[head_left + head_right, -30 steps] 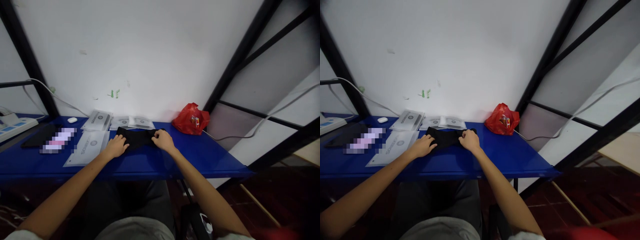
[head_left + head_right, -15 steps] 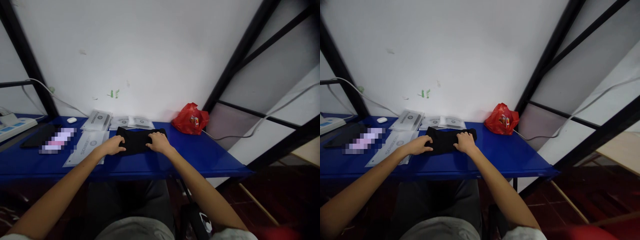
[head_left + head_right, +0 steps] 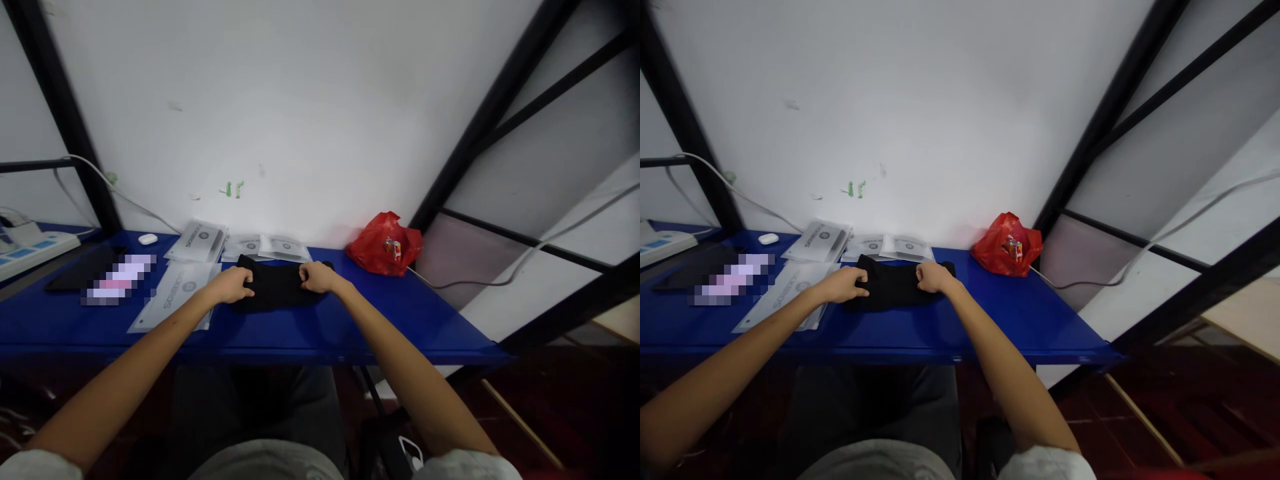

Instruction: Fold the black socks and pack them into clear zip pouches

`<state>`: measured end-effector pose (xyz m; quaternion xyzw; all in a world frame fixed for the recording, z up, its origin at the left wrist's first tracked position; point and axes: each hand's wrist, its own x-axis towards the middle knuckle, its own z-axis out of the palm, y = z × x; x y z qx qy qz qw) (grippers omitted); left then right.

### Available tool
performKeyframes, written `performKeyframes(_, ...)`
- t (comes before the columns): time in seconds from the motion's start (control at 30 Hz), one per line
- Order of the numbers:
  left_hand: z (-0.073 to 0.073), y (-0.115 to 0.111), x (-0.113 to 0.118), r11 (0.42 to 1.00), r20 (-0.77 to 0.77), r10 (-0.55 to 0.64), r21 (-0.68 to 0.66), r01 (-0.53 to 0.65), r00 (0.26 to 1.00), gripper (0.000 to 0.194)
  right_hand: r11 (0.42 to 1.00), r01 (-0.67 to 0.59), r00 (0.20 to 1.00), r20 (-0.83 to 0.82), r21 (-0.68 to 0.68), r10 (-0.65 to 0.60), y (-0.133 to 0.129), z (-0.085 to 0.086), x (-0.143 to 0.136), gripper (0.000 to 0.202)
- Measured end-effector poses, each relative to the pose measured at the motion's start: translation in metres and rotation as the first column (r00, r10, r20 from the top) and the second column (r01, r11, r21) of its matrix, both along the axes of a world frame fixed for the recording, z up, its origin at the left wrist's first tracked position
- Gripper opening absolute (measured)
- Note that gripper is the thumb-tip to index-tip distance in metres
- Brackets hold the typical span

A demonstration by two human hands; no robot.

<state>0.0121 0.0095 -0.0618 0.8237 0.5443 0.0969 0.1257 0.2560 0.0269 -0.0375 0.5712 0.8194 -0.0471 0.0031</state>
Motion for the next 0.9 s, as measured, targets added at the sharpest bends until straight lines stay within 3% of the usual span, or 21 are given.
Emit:
performKeyframes(0.1, 0.007, -0.010, -0.003, 0.998, 0.100, -0.016, 0.056, 0.011, 0.995, 0.013, 0.997, -0.032, 0.997, -0.069, 0.070, 0.037, -0.017, 0.008, 0.005, 0.021)
performKeyframes(0.2, 0.024, -0.029, -0.012, 0.995, 0.236, -0.096, 0.042, 0.089, 0.967, 0.017, 0.987, -0.084, 0.977, -0.183, 0.134, 0.108, -0.046, 0.019, 0.015, 0.022)
performKeyframes(0.3, 0.039, -0.047, -0.020, 0.949, 0.366, -0.199, -0.159, 0.271, 0.909, 0.026, 0.987, -0.162, 0.948, -0.277, -0.009, 0.153, -0.078, 0.027, 0.026, 0.012)
performKeyframes(0.37, 0.039, -0.054, -0.019, 0.910, 0.407, -0.209, -0.254, 0.329, 0.889, 0.033, 0.978, -0.201, 0.922, -0.348, -0.060, 0.169, -0.092, 0.028, 0.029, 0.008)
performKeyframes(0.43, 0.028, -0.056, -0.011, 0.949, 0.375, -0.172, -0.186, 0.256, 0.911, 0.041, 0.985, -0.159, 0.904, -0.392, 0.065, 0.172, -0.096, 0.019, 0.027, 0.017)
performKeyframes(0.47, 0.018, -0.055, -0.005, 0.981, 0.339, -0.130, -0.091, 0.170, 0.932, 0.044, 0.980, -0.114, 0.903, -0.395, 0.163, 0.171, -0.094, 0.012, 0.025, 0.021)
performKeyframes(0.53, -0.006, -0.050, 0.007, 0.994, 0.205, -0.087, 0.078, 0.073, 0.975, 0.054, 0.956, -0.040, 0.929, -0.342, 0.290, 0.142, -0.084, -0.009, 0.021, 0.032)
performKeyframes(0.67, -0.045, -0.030, 0.022, 0.998, -0.022, 0.039, 0.052, -0.038, 0.999, 0.066, 0.985, 0.069, 0.976, -0.217, 0.155, -0.034, -0.052, -0.052, 0.019, 0.057)
performKeyframes(0.77, -0.054, -0.016, 0.021, 0.997, -0.040, 0.057, 0.045, -0.055, 0.998, 0.068, 0.983, 0.106, 0.972, -0.222, 0.148, -0.071, -0.035, -0.071, 0.022, 0.060)
performKeyframes(0.9, -0.055, -0.009, 0.017, 0.996, 0.013, 0.060, 0.072, -0.061, 0.998, 0.064, 0.975, 0.121, 0.962, -0.266, 0.186, -0.069, -0.025, -0.079, 0.026, 0.056)
